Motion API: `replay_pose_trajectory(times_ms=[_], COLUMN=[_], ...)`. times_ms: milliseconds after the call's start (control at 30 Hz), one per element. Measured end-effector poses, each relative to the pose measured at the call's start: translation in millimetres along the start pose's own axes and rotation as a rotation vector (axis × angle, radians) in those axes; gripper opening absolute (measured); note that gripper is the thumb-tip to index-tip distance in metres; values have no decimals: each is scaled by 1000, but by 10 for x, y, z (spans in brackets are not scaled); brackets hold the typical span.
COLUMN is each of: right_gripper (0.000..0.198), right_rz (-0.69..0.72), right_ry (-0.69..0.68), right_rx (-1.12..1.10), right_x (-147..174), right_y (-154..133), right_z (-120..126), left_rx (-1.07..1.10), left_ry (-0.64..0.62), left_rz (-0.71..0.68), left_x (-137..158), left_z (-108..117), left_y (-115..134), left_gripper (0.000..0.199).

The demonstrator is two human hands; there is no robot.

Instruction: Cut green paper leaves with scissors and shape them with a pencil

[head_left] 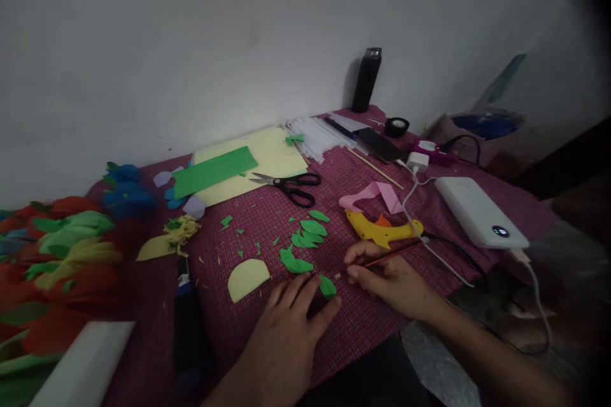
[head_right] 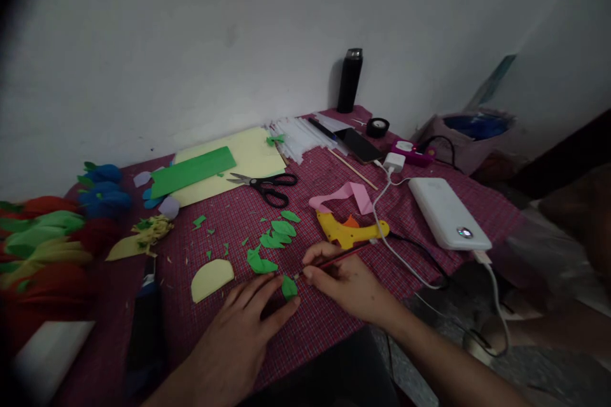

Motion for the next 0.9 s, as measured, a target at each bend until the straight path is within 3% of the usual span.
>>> replay_pose_trajectory(times_ms=[200, 900], right_gripper=[4, 6], right_rz=[10, 36], right_ry=[-56, -104], right_rx=[13, 118], right_x=[-9, -2], right_y=[34, 61], right_z=[-65, -92], left_rx=[-2, 11], left_ry=[1, -13], left_rz=[-3, -4], left_x=[11, -8], left_z=[-20, 2], left_y=[-3, 7], left_gripper=[55, 54])
Point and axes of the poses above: each hand's wrist, its own x-axis away from the middle knuckle, its own z-axis out of the back of the hand, y = z × x, the point moved 7 cm from there along -x, towards the middle knuckle, and after that the axes turned 5 degrees about y, right-handed, at the moved point
